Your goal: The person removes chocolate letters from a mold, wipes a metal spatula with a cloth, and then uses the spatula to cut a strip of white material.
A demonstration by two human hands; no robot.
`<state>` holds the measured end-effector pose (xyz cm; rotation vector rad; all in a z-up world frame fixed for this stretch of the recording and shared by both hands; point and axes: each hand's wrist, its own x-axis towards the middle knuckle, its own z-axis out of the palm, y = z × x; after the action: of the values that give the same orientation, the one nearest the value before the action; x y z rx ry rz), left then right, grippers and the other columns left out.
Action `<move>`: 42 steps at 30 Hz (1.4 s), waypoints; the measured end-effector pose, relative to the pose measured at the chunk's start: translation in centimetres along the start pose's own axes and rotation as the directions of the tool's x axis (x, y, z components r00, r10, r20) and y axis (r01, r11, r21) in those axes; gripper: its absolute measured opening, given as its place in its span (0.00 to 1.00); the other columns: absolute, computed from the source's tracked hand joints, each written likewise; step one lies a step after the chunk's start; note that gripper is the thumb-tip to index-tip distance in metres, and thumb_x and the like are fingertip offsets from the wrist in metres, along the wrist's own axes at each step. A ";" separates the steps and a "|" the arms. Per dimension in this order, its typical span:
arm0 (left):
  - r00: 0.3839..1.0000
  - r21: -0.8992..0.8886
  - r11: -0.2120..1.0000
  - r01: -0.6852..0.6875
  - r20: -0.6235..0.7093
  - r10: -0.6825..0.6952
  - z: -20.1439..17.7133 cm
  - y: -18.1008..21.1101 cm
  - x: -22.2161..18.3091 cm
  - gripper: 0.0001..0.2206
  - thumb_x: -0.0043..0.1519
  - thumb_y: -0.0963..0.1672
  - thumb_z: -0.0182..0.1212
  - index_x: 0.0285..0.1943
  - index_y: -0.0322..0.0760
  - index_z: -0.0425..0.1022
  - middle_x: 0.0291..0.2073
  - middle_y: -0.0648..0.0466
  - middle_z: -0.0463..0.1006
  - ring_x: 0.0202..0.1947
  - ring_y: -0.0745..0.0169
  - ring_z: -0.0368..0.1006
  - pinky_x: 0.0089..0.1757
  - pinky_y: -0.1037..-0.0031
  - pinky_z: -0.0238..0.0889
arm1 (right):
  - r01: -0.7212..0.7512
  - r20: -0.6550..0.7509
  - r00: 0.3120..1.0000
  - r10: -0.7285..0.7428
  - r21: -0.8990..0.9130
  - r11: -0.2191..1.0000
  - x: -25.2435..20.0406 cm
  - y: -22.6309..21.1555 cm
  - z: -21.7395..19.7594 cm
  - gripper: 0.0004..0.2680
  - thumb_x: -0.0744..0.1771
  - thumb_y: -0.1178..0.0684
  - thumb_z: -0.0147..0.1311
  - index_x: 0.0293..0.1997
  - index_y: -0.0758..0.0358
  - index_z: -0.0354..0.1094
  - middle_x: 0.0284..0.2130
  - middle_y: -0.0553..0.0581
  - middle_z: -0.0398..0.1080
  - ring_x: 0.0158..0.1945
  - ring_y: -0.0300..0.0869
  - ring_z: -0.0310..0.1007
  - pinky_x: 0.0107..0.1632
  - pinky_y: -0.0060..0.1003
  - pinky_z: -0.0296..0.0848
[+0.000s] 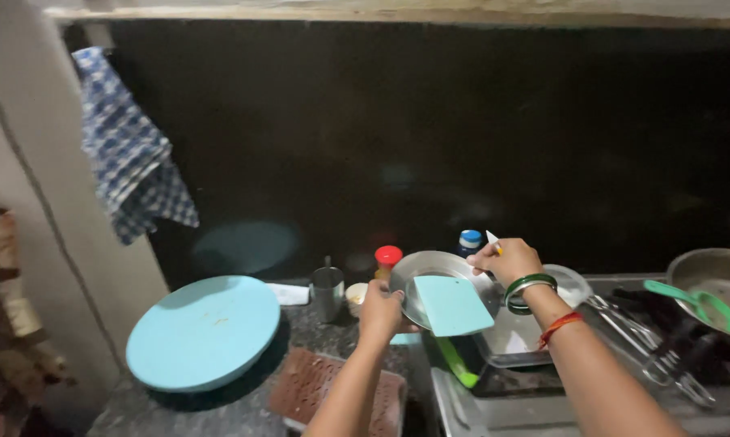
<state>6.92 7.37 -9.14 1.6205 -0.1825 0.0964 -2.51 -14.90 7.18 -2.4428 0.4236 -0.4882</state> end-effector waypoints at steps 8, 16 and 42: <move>0.945 -0.030 0.965 0.259 -0.199 -0.259 -13.7 5.8 -4.0 0.15 0.61 0.43 0.61 0.56 0.34 0.67 0.47 0.37 0.78 0.34 0.41 0.83 0.28 0.61 0.77 | 0.211 0.187 0.953 -0.237 0.147 0.966 0.2 -6.9 9.0 0.05 0.60 0.55 0.64 0.36 0.56 0.83 0.32 0.54 0.84 0.37 0.39 0.83 0.46 0.35 0.78; 0.882 -0.148 0.940 0.308 -0.326 -0.340 -24.9 3.1 -3.9 0.15 0.64 0.43 0.58 0.56 0.32 0.63 0.42 0.32 0.80 0.31 0.39 0.83 0.28 0.62 0.75 | 0.182 0.257 0.943 -0.212 0.137 0.974 -1.7 -14.6 18.5 0.05 0.60 0.53 0.67 0.35 0.58 0.84 0.33 0.54 0.83 0.36 0.39 0.83 0.44 0.36 0.78; 0.767 0.064 0.849 0.524 -0.469 -0.438 -36.3 0.9 -5.9 0.23 0.67 0.49 0.54 0.65 0.30 0.56 0.33 0.34 0.85 0.33 0.36 0.86 0.36 0.62 0.73 | 0.134 0.522 0.847 0.102 -0.395 0.909 -7.1 -1.3 35.8 0.16 0.57 0.43 0.64 0.37 0.68 0.79 0.38 0.72 0.77 0.45 0.57 0.79 0.52 0.44 0.75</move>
<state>2.77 43.88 -7.10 1.7461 0.6198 0.0795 7.10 6.82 -20.51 -2.8492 0.2832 0.3306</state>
